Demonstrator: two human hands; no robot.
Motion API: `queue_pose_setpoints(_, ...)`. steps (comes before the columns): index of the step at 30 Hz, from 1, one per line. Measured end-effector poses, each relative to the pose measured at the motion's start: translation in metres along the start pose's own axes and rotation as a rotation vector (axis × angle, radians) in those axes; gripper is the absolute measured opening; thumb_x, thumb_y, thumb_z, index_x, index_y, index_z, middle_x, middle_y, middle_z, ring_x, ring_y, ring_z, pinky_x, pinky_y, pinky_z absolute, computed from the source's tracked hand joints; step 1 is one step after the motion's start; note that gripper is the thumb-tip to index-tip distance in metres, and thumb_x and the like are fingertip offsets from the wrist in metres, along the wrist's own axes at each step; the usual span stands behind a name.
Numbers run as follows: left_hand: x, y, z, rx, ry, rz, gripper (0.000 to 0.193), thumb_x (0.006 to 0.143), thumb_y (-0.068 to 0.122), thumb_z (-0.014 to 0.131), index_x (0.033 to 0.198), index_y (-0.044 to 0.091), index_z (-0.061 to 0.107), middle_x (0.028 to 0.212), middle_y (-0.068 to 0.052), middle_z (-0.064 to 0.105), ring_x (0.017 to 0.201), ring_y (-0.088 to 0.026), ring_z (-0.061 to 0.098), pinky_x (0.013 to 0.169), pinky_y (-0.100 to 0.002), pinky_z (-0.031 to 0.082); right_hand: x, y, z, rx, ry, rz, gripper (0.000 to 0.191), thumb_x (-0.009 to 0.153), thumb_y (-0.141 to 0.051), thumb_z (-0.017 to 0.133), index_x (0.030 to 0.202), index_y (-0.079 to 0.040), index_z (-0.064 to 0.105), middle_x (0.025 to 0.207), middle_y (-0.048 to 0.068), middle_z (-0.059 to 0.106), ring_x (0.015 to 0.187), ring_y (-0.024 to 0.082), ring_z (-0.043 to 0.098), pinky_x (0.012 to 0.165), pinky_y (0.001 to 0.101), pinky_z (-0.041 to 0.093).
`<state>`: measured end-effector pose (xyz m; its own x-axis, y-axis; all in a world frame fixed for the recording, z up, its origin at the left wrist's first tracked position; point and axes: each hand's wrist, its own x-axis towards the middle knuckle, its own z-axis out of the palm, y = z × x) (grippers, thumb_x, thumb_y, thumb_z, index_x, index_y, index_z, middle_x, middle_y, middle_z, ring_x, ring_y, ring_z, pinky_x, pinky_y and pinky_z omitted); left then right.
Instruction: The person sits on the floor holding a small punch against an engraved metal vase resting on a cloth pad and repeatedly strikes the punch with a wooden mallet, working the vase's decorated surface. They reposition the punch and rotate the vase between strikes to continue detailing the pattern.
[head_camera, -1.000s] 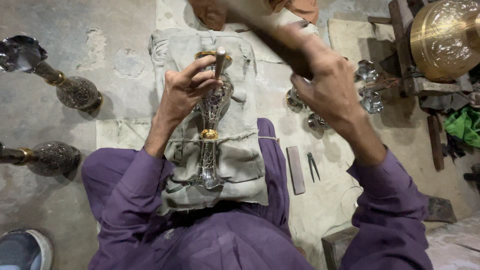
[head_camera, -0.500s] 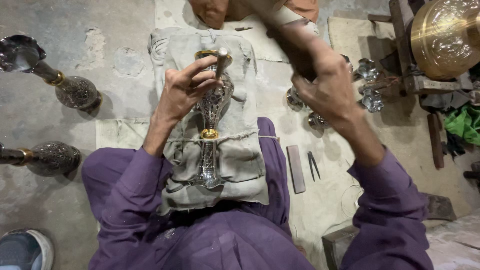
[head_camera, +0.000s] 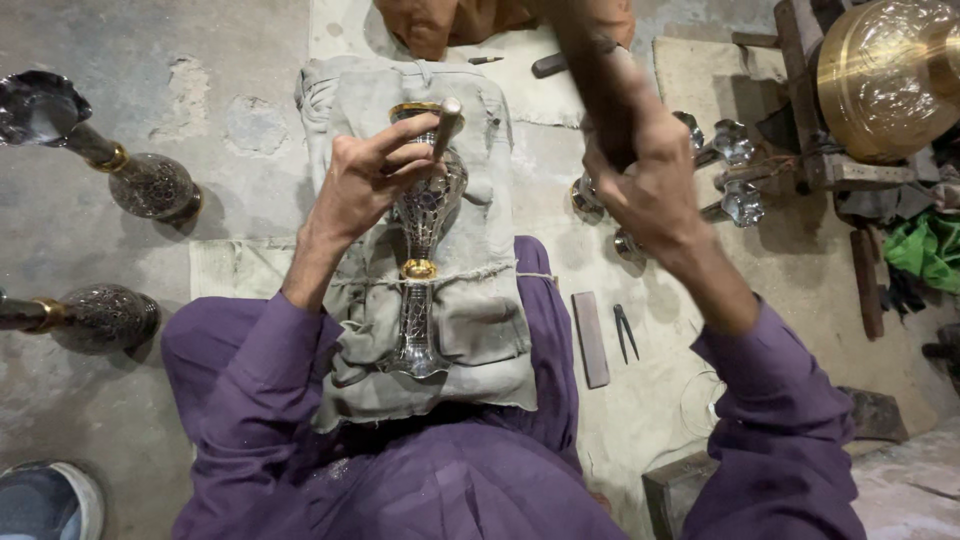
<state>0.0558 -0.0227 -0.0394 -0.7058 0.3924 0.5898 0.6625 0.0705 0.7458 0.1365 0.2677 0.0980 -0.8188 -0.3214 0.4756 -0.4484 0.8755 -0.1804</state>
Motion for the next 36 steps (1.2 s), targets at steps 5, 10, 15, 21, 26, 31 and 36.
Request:
queue_pose_setpoints(5, 0.002, 0.000, -0.001, -0.004, -0.032, -0.032, 0.047, 0.095, 0.008, 0.078, 0.139, 0.012, 0.062, 0.102, -0.006, 0.081, 0.081, -0.012, 0.077, 0.068, -0.029, 0.063, -0.002, 0.000, 0.001, -0.311, 0.058, -0.066, 0.065, 0.095, 0.000, 0.068, 0.155, -0.017, 0.050, 0.105, 0.004, 0.072, 0.082, 0.015, 0.067, 0.067, 0.0316, 0.052)
queue_pose_setpoints(10, 0.003, 0.000, -0.003, 0.029, -0.039, -0.014, 0.049, 0.095, 0.007, 0.079, 0.140, 0.013, 0.062, 0.104, -0.008, 0.080, 0.085, -0.014, 0.078, 0.071, -0.029, 0.064, -0.004, -0.002, 0.002, -0.289, -0.099, 0.056, 0.061, 0.093, 0.003, 0.068, 0.150, -0.014, 0.053, 0.100, 0.006, 0.071, 0.075, 0.018, 0.066, 0.063, 0.0339, 0.056)
queue_pose_setpoints(15, 0.003, -0.005, -0.002, -0.002, -0.052, 0.014, 0.052, 0.094, 0.005, 0.078, 0.142, 0.014, 0.061, 0.112, -0.011, 0.078, 0.101, -0.020, 0.078, 0.082, -0.031, 0.067, -0.004, 0.001, 0.001, -0.101, -0.002, 0.027, 0.058, 0.091, 0.003, 0.064, 0.147, -0.006, 0.054, 0.112, 0.011, 0.072, 0.089, 0.019, 0.070, 0.078, 0.0338, 0.061)
queue_pose_setpoints(21, 0.005, -0.008, 0.000, 0.043, -0.075, -0.011, 0.053, 0.092, 0.004, 0.078, 0.141, 0.016, 0.061, 0.110, -0.011, 0.078, 0.098, -0.022, 0.078, 0.084, -0.034, 0.067, -0.004, 0.007, 0.004, -0.216, 0.016, 0.050, 0.046, 0.101, -0.006, 0.067, 0.145, -0.014, 0.055, 0.102, 0.005, 0.073, 0.080, 0.016, 0.068, 0.066, 0.0320, 0.057)
queue_pose_setpoints(26, 0.007, -0.005, -0.004, 0.054, -0.099, -0.013, 0.052, 0.094, 0.004, 0.077, 0.142, 0.016, 0.061, 0.107, -0.010, 0.078, 0.096, -0.020, 0.078, 0.083, -0.032, 0.067, -0.006, 0.001, -0.002, -0.477, -0.165, 0.054, 0.056, 0.092, 0.000, 0.068, 0.144, -0.017, 0.058, 0.089, 0.007, 0.072, 0.068, 0.022, 0.065, 0.057, 0.0399, 0.054)
queue_pose_setpoints(31, 0.009, -0.002, -0.005, 0.009, -0.117, -0.065, 0.052, 0.093, 0.003, 0.076, 0.142, 0.016, 0.061, 0.105, -0.010, 0.079, 0.097, -0.019, 0.078, 0.083, -0.032, 0.067, -0.011, -0.005, -0.005, -0.073, -0.009, 0.057, 0.065, 0.082, 0.005, 0.061, 0.144, -0.015, 0.051, 0.110, 0.013, 0.071, 0.091, 0.023, 0.071, 0.082, 0.0379, 0.061)
queue_pose_setpoints(36, 0.011, 0.001, -0.007, -0.004, -0.130, -0.046, 0.053, 0.093, 0.002, 0.075, 0.143, 0.015, 0.061, 0.104, -0.011, 0.079, 0.099, -0.019, 0.078, 0.083, -0.031, 0.067, -0.014, 0.001, 0.007, -0.182, 0.029, 0.061, 0.061, 0.094, 0.002, 0.065, 0.151, -0.016, 0.050, 0.097, 0.003, 0.073, 0.079, 0.017, 0.069, 0.066, 0.0349, 0.057)
